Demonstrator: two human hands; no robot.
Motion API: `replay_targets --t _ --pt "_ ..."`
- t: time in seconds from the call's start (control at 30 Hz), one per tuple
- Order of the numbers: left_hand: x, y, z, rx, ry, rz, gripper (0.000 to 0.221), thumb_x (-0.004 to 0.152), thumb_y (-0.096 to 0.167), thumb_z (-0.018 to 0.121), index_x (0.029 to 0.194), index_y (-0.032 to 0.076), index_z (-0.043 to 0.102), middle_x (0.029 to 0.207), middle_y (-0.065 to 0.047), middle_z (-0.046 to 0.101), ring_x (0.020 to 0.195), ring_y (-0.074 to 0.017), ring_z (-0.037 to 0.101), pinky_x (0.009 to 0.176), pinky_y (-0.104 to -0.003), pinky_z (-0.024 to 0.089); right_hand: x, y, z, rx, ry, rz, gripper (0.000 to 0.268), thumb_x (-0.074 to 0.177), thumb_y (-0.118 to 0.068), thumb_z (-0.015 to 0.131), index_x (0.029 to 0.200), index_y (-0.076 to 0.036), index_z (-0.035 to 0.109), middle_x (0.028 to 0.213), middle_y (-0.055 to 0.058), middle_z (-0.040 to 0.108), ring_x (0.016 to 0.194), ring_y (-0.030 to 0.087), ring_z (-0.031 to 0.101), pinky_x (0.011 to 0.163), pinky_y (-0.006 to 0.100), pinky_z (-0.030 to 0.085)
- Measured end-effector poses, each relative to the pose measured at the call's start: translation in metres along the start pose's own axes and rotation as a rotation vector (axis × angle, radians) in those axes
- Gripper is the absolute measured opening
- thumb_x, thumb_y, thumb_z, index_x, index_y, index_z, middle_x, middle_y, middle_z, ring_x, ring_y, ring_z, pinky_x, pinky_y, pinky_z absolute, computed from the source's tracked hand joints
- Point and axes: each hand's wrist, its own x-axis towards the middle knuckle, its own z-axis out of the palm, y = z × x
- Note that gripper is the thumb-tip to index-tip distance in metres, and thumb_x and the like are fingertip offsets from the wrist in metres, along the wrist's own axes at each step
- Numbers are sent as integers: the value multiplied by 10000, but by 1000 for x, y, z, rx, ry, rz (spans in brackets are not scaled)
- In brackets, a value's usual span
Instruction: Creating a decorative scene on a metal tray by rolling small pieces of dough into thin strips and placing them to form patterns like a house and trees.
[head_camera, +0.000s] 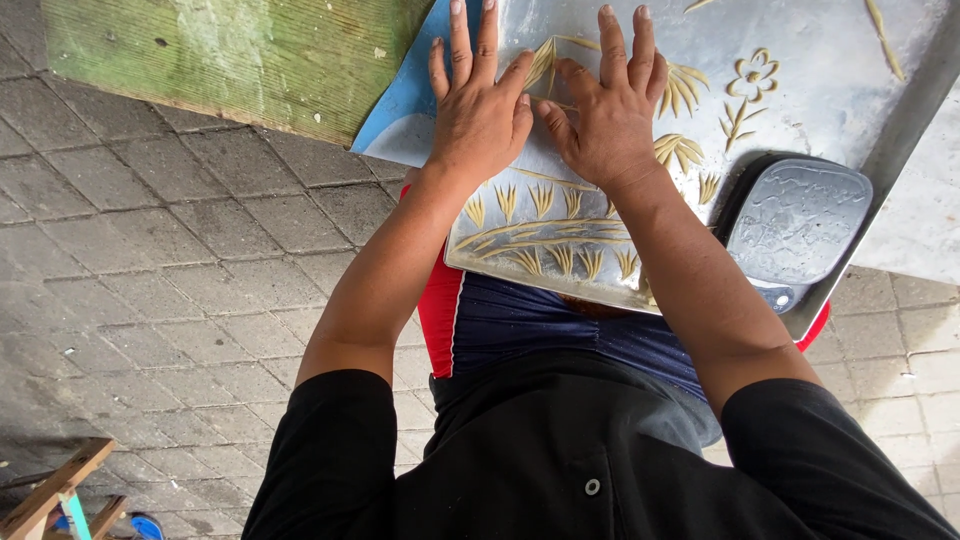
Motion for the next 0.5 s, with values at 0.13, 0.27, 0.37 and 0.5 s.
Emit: replay_targets --t 0.13,0.27,0.37,0.5 --pt "-1 -1 3 -8 1 0 432 1016 286 646 1439 200 662 1693 -192 37 1557 -469 -29 1234 -694 175 0 -1 -1 -8 -12 -2 589 1156 -652 521 1351 -167 793 1650 202 248 1513 440 51 1080 684 283" --pt "0 -1 2 -28 -12 -8 449 1021 284 652 1461 197 664 1691 -185 38 1554 -464 -42 1241 -699 150 -1 -3 -2 -7 -14 11 612 1154 -657 501 1364 -173 811 1650 194 259 1513 430 58 1092 698 265" --pt "-2 -1 3 -24 -4 -5 449 1031 285 652 1473 203 657 1696 -179 28 1557 -460 -52 1246 -694 140 -2 -4 -4 24 -11 21 613 1156 -646 480 1340 -162 807 1641 202 266 1512 427 61 1093 690 263" --pt "0 -1 3 -39 -16 -11 452 1019 279 651 1464 204 662 1688 -180 55 1548 -468 -33 1240 -700 139 -2 -4 -3 5 -14 14 591 1154 -643 506 1355 -172 802 1638 197 275 1506 435 76 1081 681 279"
